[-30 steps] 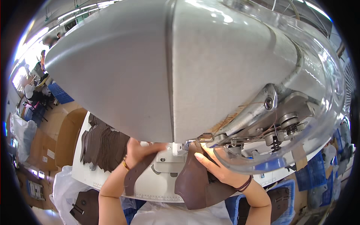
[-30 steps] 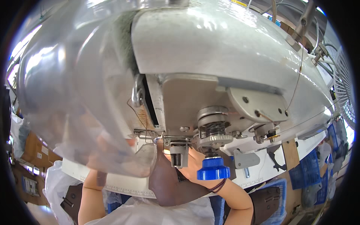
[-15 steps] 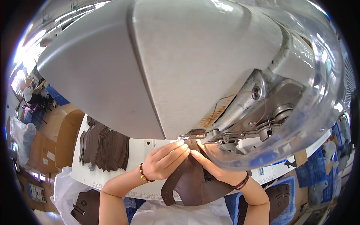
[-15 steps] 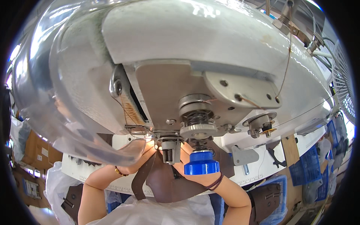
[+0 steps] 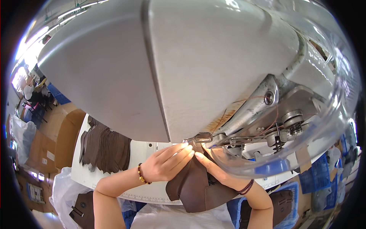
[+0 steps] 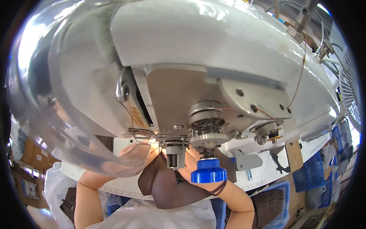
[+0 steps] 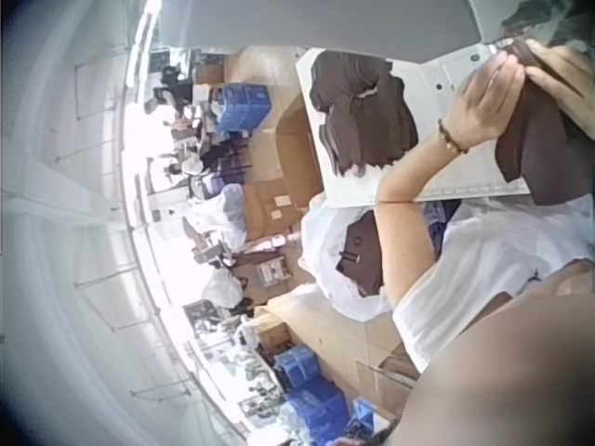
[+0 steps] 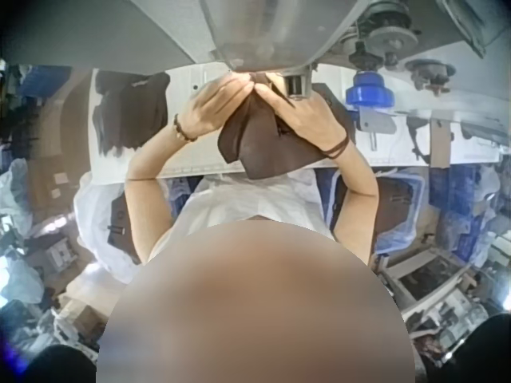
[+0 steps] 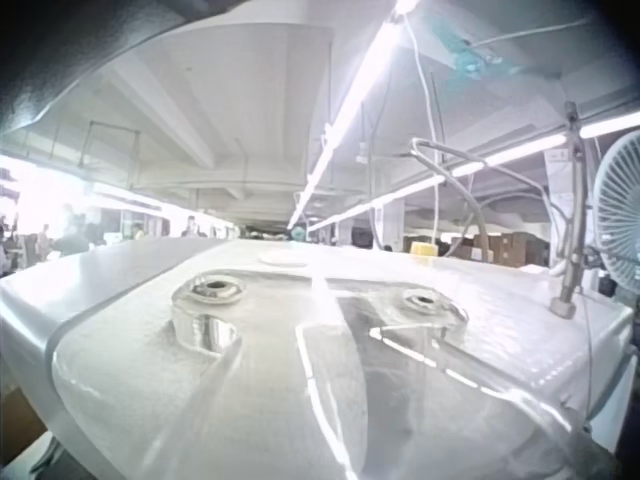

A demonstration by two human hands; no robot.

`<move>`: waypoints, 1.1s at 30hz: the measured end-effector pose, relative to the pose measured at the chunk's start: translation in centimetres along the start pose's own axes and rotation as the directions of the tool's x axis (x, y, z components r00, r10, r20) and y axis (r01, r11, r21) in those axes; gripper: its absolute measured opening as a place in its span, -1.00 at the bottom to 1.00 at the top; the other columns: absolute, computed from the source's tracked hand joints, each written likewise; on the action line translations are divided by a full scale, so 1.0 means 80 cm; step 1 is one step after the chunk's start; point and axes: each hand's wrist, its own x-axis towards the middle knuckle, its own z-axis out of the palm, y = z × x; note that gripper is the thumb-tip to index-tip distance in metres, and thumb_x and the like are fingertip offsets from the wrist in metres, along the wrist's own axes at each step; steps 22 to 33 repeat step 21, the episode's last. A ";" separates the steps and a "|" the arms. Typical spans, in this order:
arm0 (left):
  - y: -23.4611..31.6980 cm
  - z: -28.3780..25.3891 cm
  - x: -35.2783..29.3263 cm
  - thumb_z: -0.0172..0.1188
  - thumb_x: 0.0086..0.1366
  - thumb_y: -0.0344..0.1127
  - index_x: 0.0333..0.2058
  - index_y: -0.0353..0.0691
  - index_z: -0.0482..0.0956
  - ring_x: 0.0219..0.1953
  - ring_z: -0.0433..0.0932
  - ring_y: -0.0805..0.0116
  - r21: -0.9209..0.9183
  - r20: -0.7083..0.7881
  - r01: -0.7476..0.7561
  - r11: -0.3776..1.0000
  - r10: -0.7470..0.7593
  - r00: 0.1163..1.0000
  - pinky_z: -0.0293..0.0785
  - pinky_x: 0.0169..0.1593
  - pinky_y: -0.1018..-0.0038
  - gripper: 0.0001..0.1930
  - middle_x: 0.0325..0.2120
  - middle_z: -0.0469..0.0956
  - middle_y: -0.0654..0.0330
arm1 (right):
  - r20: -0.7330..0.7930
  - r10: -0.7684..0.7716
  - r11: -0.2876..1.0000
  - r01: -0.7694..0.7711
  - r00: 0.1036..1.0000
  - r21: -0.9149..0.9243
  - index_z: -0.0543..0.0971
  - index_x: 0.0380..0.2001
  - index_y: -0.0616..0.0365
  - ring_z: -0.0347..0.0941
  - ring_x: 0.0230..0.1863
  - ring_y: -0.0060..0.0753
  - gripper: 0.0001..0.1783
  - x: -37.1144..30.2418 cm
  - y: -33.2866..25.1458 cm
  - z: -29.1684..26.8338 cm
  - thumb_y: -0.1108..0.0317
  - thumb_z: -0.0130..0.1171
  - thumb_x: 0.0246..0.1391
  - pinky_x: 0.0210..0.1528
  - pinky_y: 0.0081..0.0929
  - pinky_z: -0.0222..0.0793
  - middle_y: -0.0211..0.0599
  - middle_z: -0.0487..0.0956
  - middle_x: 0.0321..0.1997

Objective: The recorder uses an industrial sewing machine to stitch leather shoe components together and performs machine maintenance by adjusting the needle and thread.

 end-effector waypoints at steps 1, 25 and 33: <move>-0.001 -0.002 0.001 0.14 -0.12 -0.51 -0.33 -0.39 0.55 -0.20 0.51 0.25 0.015 -0.038 -0.015 1.000 0.016 0.999 0.55 -0.17 0.46 -0.72 -0.29 0.49 0.13 | -0.029 -0.010 0.999 0.009 1.000 -0.031 0.36 0.04 0.14 0.38 -0.13 -0.11 -0.50 0.002 -0.001 -0.003 0.47 0.02 -0.06 -0.09 -0.34 0.32 -0.03 0.41 -0.04; -0.008 -0.016 0.015 0.15 -0.18 -0.54 -0.31 -0.37 0.56 -0.29 0.51 0.33 0.070 -0.124 -0.034 0.997 0.042 0.991 0.53 -0.33 0.64 -0.67 -0.28 0.50 0.14 | 0.226 0.035 0.994 -0.010 0.974 -0.112 0.16 0.14 0.23 0.32 0.00 -0.05 -0.38 0.009 -0.003 -0.027 0.54 0.04 -0.04 0.02 -0.30 0.30 -0.04 0.34 0.01; -0.008 -0.016 0.015 0.15 -0.18 -0.54 -0.31 -0.37 0.56 -0.29 0.51 0.33 0.070 -0.124 -0.034 0.997 0.042 0.991 0.53 -0.33 0.64 -0.67 -0.28 0.50 0.14 | 0.226 0.035 0.994 -0.010 0.974 -0.112 0.16 0.14 0.23 0.32 0.00 -0.05 -0.38 0.009 -0.003 -0.027 0.54 0.04 -0.04 0.02 -0.30 0.30 -0.04 0.34 0.01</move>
